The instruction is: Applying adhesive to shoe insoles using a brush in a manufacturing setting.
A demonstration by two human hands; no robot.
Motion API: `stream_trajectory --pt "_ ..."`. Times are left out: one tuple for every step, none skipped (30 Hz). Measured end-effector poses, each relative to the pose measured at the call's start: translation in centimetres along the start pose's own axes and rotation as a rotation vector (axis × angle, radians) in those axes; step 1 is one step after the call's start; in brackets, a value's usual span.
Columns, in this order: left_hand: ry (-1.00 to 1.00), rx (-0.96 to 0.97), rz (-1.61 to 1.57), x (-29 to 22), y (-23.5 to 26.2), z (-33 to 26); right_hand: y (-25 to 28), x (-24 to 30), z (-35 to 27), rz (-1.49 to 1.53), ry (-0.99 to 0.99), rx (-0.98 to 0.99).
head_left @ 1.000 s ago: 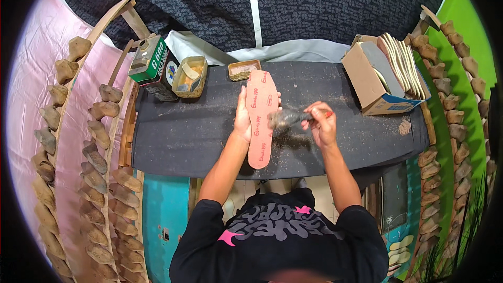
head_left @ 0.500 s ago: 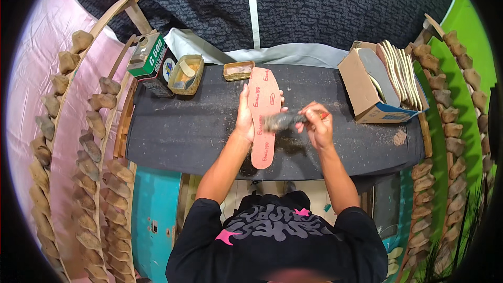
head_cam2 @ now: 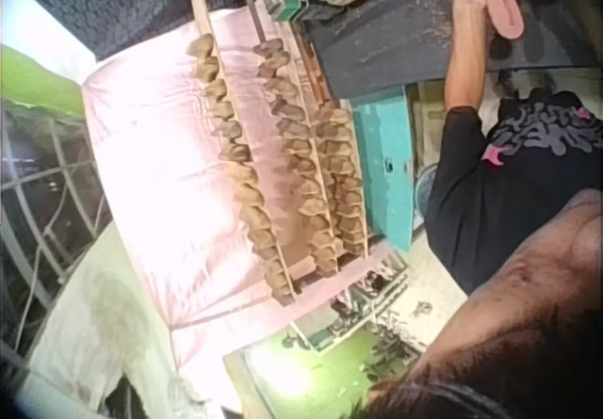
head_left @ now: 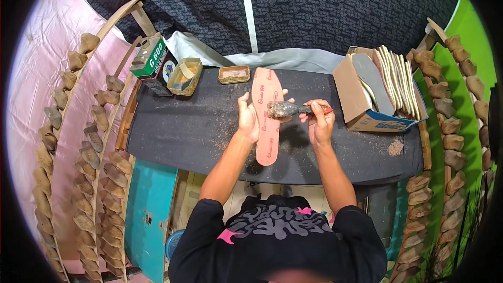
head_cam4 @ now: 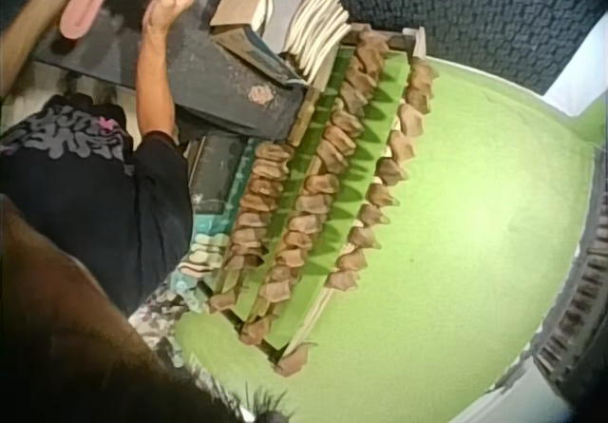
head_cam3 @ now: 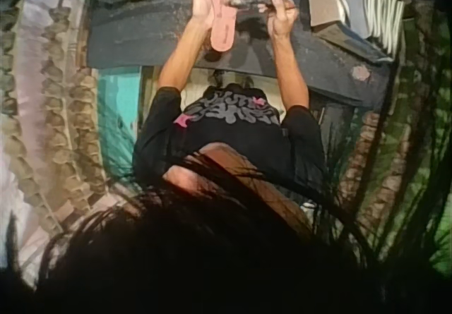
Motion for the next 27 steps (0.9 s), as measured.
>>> stream_trajectory --pt "0.002 0.001 0.003 0.4 0.1 0.1 0.9 0.3 0.0 0.01 0.015 -0.049" --pt "0.041 -0.004 -0.034 1.1 0.3 0.2 1.2 0.6 0.1 0.013 0.018 -0.051" --pt "0.081 -0.009 -0.071 1.8 0.5 0.2 1.7 1.2 0.2 0.021 0.044 -0.088" --pt "0.106 0.055 -0.056 2.3 0.2 -0.2 2.3 1.7 0.2 0.029 0.071 -0.125" --pt "0.115 0.06 -0.055 2.9 -0.1 -0.3 2.7 2.1 0.4 0.031 0.079 -0.132" --pt "0.135 0.049 -0.038 3.6 -0.3 -0.4 3.1 2.5 0.6 0.031 0.094 -0.148" --pt "0.154 0.04 -0.02 4.2 -0.5 -0.4 3.6 2.9 0.7 0.032 0.109 -0.165" --pt "0.16 0.029 -0.076 4.4 -0.6 -0.4 3.6 3.0 0.7 0.03 0.099 -0.158" --pt "0.16 0.033 -0.074 4.7 -0.7 -0.2 3.6 3.2 0.5 0.031 0.103 -0.157" --pt "0.115 0.041 -0.021 4.6 -0.4 0.1 3.4 3.1 0.3 0.033 0.094 -0.145" --pt "0.067 0.048 0.031 4.4 0.0 0.4 3.2 3.1 0.0 0.034 0.083 -0.133" --pt "0.065 0.05 0.031 4.5 0.5 0.5 3.4 2.5 -0.2 0.036 0.051 -0.128" --pt "0.051 0.015 0.027 4.4 1.5 0.7 3.7 2.4 -0.6 0.035 0.051 -0.125" --pt "0.042 -0.021 0.023 4.2 1.9 0.8 3.2 1.7 -1.0 0.005 -0.025 -0.03" --pt "0.043 -0.022 0.023 4.2 1.9 0.9 2.5 0.9 -1.5 -0.026 -0.102 0.066" --pt "0.013 -0.039 0.038 3.9 2.1 1.0 2.2 0.3 -2.1 -0.052 -0.114 0.09" --pt "-0.015 -0.055 0.053 3.6 2.0 1.1 2.1 0.4 -2.1 -0.052 -0.115 0.089" --pt "0.007 -0.076 0.025 3.6 2.2 1.0 1.8 0.7 -2.0 -0.086 -0.101 0.097" --pt "0.008 -0.077 0.024 3.6 2.4 1.1 1.5 1.1 -1.9 -0.119 -0.088 0.105" --pt "0.043 -0.037 0.009 3.8 2.1 1.1 1.4 1.6 -1.4 -0.101 -0.053 0.093" --pt "0.077 0.002 -0.007 4.0 1.7 1.1 1.5 2.2 -0.8 -0.066 -0.02 0.04" --pt "0.12 0.076 -0.06 4.2 0.9 0.7 1.8 2.5 -0.3 -0.053 0.02 -0.001" --pt "0.121 0.077 -0.063 4.1 0.4 0.6 2.2 3.0 0.2 -0.043 0.065 -0.045" --pt "0.086 0.062 -0.008 3.7 0.2 0.6 2.3 3.1 0.5 -0.049 0.078 -0.084" --pt "0.051 0.046 0.046 3.2 0.3 0.6 2.1 2.9 0.5 -0.052 0.08 -0.085" --pt "0.035 0.048 0.044 2.7 0.6 0.7 1.7 2.6 0.4 -0.051 0.094 -0.065" --pt "0.031 0.049 0.043 2.4 0.9 0.7 1.3 2.3 0.3 -0.051 0.108 -0.046"
Point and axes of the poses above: each hand's wrist, its own z-axis towards the middle knuckle, its own y-axis out of the back of the hand, x = y × z, the point moved 9 cm from there along z, towards the middle knuckle, and after that the axes turned 12 degrees about -y, right-handed, at the moved point
